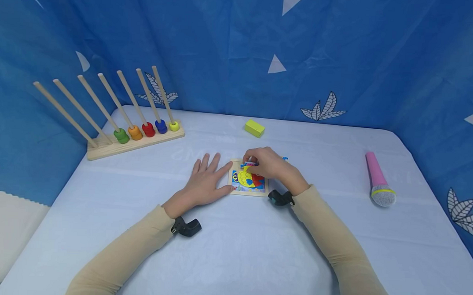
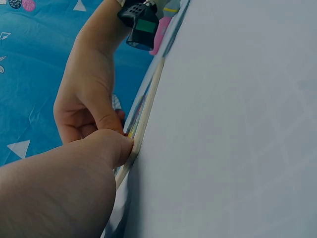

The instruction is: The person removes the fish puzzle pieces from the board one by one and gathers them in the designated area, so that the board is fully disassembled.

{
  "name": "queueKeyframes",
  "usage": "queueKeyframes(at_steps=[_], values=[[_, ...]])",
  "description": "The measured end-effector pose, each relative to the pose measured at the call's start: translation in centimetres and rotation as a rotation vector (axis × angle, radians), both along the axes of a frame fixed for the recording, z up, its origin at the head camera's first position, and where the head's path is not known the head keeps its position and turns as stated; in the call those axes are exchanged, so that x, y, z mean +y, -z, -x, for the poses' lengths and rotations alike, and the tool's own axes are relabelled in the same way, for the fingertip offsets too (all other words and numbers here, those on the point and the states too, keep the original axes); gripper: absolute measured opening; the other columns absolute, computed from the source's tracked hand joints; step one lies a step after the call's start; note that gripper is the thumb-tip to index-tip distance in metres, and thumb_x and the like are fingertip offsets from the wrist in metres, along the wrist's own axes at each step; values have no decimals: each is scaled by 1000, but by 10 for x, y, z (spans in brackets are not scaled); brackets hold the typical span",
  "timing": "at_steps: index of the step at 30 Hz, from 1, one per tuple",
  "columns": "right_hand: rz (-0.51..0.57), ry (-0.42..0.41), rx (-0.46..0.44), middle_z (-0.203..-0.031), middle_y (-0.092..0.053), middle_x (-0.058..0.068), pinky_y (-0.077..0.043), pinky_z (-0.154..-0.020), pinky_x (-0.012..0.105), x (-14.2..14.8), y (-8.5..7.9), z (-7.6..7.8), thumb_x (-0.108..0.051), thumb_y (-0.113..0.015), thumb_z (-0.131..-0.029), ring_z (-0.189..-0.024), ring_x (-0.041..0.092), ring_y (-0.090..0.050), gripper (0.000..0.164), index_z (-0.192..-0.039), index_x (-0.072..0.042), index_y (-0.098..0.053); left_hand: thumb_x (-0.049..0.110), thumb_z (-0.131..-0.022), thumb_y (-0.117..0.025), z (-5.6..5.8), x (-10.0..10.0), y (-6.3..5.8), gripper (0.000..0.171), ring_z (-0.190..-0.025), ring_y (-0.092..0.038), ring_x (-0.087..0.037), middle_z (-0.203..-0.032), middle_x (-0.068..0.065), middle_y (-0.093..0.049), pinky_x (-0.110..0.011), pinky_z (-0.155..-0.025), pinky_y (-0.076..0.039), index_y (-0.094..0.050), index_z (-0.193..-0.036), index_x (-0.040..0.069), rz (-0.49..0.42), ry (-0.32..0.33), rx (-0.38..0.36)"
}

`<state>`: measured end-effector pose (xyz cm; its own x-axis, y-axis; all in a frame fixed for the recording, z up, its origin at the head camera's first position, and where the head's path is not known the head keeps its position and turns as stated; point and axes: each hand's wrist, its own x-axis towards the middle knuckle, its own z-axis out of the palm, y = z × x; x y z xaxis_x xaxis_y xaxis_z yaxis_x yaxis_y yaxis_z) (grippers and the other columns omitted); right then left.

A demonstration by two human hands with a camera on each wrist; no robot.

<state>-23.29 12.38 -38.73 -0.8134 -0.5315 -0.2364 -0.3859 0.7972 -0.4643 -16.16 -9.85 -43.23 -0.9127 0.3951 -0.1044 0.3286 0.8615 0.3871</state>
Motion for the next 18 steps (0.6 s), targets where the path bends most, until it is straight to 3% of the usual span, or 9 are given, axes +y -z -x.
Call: queueKeyframes(at_steps=[8,18], values=[[17,-7,-12,-108,-72,9,-58,-80,28,2,-1,1,-15,-74,-93,-94,23,-62,26,-119,-14,-71,59,-96,-52,0,0,1,78,-158,3,-49,-172,-19,-9,-69,-124,-2,-31,-162,23,0,-3,-8],[6,7,-26,-107,-73,9,-59,-89,34,2,-5,0,-14,-74,-93,-95,23,-63,18,-110,-12,-70,59,-96,-52,0,1,1,78,-158,3,-48,-172,-19,-9,-68,-124,-2,-31,-162,23,6,-6,-12]])
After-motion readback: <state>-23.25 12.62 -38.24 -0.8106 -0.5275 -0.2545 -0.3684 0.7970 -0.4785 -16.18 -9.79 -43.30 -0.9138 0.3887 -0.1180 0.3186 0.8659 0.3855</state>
